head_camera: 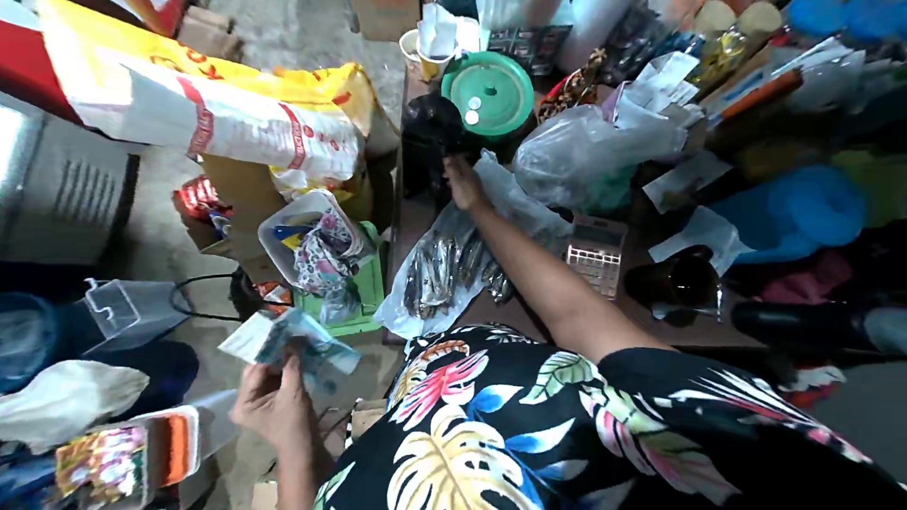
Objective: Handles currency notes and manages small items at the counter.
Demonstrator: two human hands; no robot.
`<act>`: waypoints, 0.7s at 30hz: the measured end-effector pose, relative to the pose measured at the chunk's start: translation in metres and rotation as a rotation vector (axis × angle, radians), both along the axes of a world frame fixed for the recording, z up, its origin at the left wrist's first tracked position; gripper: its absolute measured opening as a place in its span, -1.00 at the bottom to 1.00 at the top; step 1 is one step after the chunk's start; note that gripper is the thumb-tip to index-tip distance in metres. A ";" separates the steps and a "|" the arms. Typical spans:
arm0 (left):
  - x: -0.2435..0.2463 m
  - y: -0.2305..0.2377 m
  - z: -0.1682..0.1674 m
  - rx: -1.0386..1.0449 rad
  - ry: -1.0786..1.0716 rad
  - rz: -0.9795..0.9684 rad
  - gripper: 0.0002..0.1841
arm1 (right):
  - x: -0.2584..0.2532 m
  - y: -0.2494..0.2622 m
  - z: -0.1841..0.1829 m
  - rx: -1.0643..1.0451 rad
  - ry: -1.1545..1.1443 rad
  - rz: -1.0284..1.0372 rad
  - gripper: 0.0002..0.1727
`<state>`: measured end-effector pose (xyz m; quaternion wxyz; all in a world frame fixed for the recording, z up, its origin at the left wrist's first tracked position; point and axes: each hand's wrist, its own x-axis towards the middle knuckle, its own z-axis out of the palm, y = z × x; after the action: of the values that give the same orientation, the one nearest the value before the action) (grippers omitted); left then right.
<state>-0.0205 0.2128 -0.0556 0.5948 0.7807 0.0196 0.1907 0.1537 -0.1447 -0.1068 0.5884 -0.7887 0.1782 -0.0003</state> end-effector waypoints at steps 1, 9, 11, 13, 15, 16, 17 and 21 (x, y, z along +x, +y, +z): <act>-0.003 -0.003 0.001 -0.003 0.030 0.033 -0.84 | 0.000 0.004 -0.005 -0.037 -0.060 -0.006 -0.44; 0.002 -0.042 0.018 0.032 0.083 0.038 -0.85 | 0.006 0.003 -0.034 -0.221 -0.414 -0.088 -0.58; 0.007 -0.049 0.022 0.043 0.051 -0.003 -0.86 | 0.002 -0.005 -0.032 -0.194 -0.442 -0.174 -0.59; 0.009 -0.056 0.022 0.068 0.025 -0.042 -0.86 | -0.005 -0.024 -0.023 -0.123 -0.384 -0.211 -0.56; 0.009 -0.064 0.021 0.080 0.026 -0.062 -0.86 | -0.010 -0.052 -0.014 -0.088 -0.267 -0.225 -0.50; 0.009 -0.068 0.021 0.085 0.034 -0.066 -0.86 | -0.009 -0.065 -0.014 -0.099 -0.212 -0.245 -0.47; 0.008 -0.072 0.020 0.088 0.043 -0.063 -0.87 | -0.007 -0.076 -0.017 -0.114 -0.181 -0.269 -0.46; 0.006 -0.082 0.019 0.081 0.072 -0.054 -0.88 | 0.007 -0.108 -0.033 -0.094 -0.097 -0.303 -0.46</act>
<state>-0.0143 0.1309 -0.0361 0.5666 0.8107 0.0123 0.1469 0.1605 -0.2524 -0.1398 0.5519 -0.7785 0.2663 -0.1357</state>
